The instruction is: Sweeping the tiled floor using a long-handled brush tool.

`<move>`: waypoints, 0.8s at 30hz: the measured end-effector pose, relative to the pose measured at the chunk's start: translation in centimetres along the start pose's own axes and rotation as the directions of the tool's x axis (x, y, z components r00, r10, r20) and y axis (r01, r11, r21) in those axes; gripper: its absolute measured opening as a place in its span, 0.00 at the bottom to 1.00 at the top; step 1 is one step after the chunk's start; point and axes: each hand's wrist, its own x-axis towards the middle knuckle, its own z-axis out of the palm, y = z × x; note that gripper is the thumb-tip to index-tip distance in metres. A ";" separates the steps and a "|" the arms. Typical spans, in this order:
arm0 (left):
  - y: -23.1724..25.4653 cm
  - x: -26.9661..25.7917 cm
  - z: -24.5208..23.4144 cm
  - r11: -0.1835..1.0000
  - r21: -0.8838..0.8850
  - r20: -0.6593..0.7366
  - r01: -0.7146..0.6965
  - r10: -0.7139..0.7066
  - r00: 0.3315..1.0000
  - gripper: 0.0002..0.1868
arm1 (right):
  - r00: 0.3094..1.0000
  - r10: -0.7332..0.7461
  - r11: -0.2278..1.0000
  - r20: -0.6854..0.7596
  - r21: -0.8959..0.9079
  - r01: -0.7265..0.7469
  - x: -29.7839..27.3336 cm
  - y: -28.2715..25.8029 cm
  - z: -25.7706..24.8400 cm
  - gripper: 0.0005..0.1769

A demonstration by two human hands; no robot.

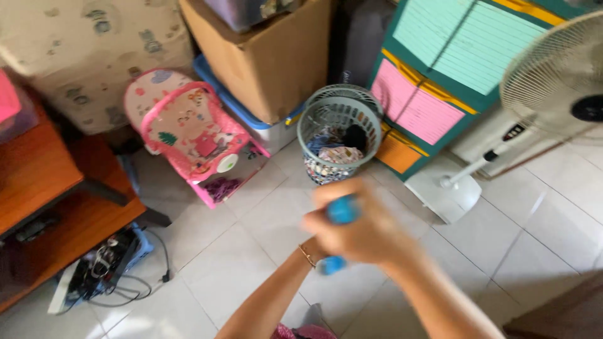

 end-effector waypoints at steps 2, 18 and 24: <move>0.2 0.7 1.7 0.997 -0.057 -0.011 0.052 -0.053 0.999 0.10 | 0.999 0.032 0.985 0.026 -0.173 -0.027 0.9 2.3 2.4 0.16; 6.4 6.1 -4.1 0.848 0.528 -0.105 0.042 0.016 0.994 0.21 | 0.789 -0.163 0.805 -0.593 0.383 0.454 -0.8 -1.1 -6.1 0.08; -2.9 5.0 -17.4 0.753 0.603 -0.118 0.264 -0.242 0.963 0.19 | 0.792 0.238 0.773 -0.561 0.604 0.195 6.2 13.6 4.5 0.06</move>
